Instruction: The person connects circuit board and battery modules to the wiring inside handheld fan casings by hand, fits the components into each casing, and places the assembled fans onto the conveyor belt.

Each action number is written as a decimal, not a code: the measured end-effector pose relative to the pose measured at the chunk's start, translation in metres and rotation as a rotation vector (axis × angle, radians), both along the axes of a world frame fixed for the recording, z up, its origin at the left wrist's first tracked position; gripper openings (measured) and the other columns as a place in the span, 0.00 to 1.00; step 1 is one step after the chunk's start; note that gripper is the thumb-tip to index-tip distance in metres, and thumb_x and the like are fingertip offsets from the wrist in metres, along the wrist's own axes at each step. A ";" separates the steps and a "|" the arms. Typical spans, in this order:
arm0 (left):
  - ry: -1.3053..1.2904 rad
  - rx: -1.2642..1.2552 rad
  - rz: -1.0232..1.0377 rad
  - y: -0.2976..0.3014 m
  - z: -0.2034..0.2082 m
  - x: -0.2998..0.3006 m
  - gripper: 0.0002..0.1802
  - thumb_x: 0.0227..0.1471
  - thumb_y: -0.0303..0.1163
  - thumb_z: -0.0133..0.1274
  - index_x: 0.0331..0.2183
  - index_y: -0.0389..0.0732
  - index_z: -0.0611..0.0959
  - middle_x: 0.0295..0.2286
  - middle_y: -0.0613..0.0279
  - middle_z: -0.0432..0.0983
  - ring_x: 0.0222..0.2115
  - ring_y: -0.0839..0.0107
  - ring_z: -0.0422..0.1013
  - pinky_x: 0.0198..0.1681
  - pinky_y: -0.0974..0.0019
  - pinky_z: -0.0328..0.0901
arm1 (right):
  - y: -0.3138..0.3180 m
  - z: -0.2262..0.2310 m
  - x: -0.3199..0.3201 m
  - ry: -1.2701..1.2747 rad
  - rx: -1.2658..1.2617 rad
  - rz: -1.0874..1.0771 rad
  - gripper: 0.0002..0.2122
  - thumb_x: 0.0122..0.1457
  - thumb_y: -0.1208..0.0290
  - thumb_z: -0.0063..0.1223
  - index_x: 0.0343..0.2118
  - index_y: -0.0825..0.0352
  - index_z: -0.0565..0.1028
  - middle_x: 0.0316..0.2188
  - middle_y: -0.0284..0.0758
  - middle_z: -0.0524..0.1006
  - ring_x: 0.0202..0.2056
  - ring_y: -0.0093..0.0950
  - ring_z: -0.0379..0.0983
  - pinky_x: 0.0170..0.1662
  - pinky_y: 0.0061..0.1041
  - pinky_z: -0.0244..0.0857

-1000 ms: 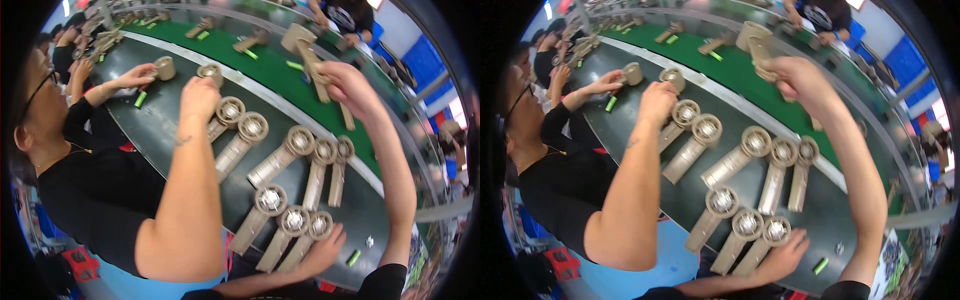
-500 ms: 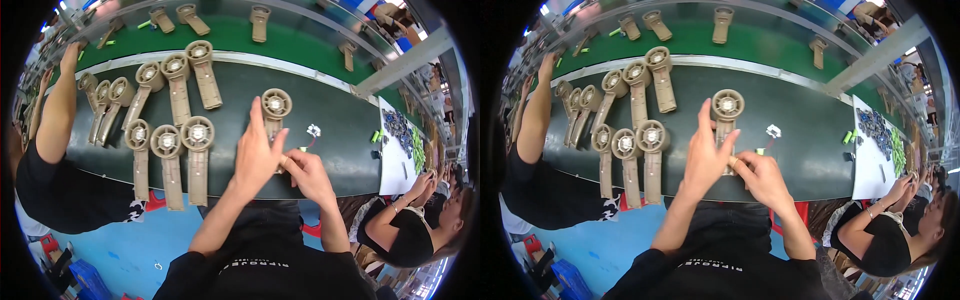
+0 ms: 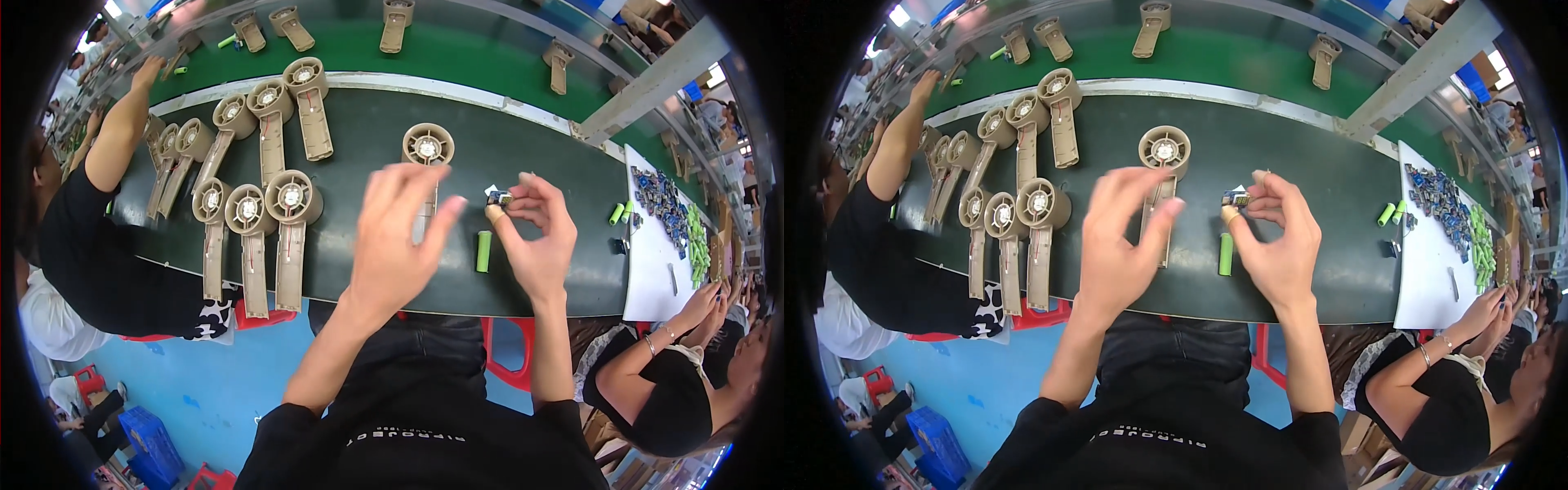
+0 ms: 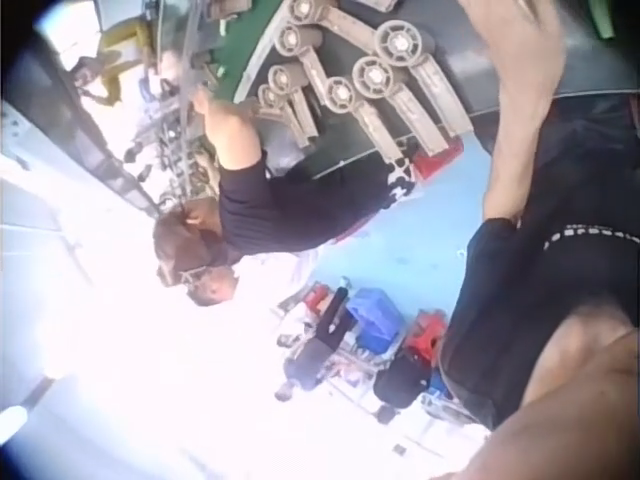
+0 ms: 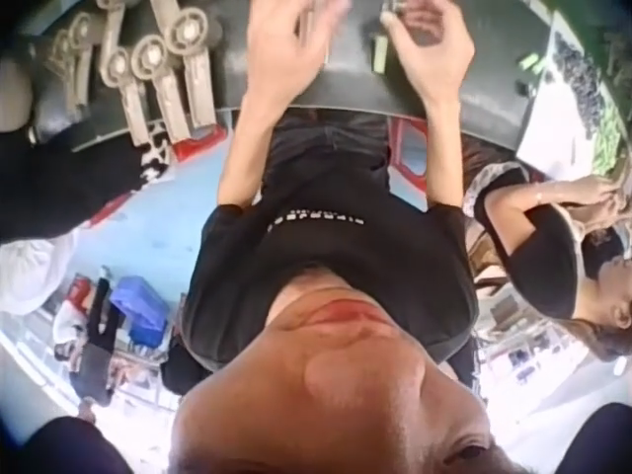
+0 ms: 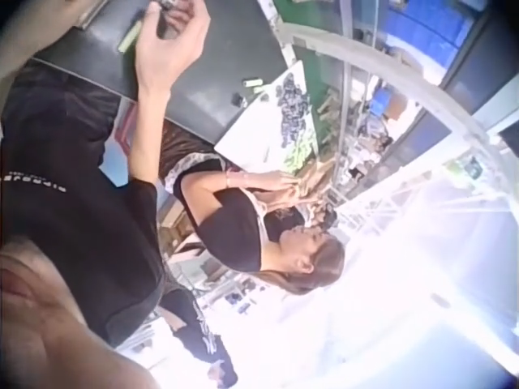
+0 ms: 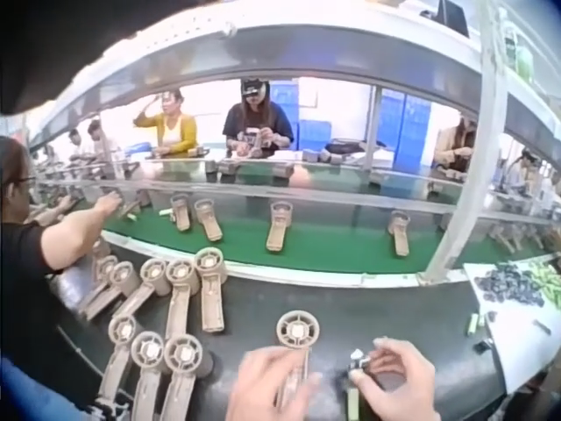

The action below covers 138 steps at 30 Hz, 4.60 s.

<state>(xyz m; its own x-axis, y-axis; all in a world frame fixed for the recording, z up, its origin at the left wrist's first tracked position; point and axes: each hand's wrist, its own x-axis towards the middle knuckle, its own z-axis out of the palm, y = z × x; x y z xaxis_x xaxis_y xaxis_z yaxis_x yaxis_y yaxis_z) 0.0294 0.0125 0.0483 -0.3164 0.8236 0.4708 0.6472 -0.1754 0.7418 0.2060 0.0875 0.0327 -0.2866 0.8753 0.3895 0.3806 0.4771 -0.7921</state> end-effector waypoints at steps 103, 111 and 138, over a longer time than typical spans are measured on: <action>0.122 0.124 -0.063 -0.008 -0.049 -0.028 0.21 0.47 0.17 0.60 0.46 0.32 0.81 0.32 0.54 0.79 0.29 0.62 0.75 0.32 0.63 0.70 | 0.013 -0.008 -0.044 -0.185 0.474 0.357 0.09 0.49 0.82 0.61 0.34 0.69 0.75 0.26 0.33 0.76 0.25 0.24 0.73 0.25 0.22 0.66; 0.047 0.105 -0.006 -0.010 -0.047 -0.033 0.25 0.47 0.17 0.60 0.50 0.33 0.79 0.35 0.53 0.78 0.31 0.62 0.76 0.35 0.63 0.70 | 0.007 -0.011 -0.055 0.179 -0.595 0.301 0.13 0.56 0.83 0.57 0.40 0.67 0.65 0.30 0.28 0.72 0.27 0.12 0.70 0.29 0.13 0.64; 0.018 -0.186 -0.082 -0.016 -0.059 -0.031 0.26 0.43 0.22 0.51 0.47 0.27 0.75 0.50 0.42 0.66 0.53 0.50 0.62 0.56 0.53 0.60 | 0.201 0.010 -0.528 -0.238 -0.341 0.600 0.19 0.56 0.59 0.58 0.31 0.77 0.79 0.27 0.43 0.82 0.23 0.31 0.81 0.25 0.26 0.75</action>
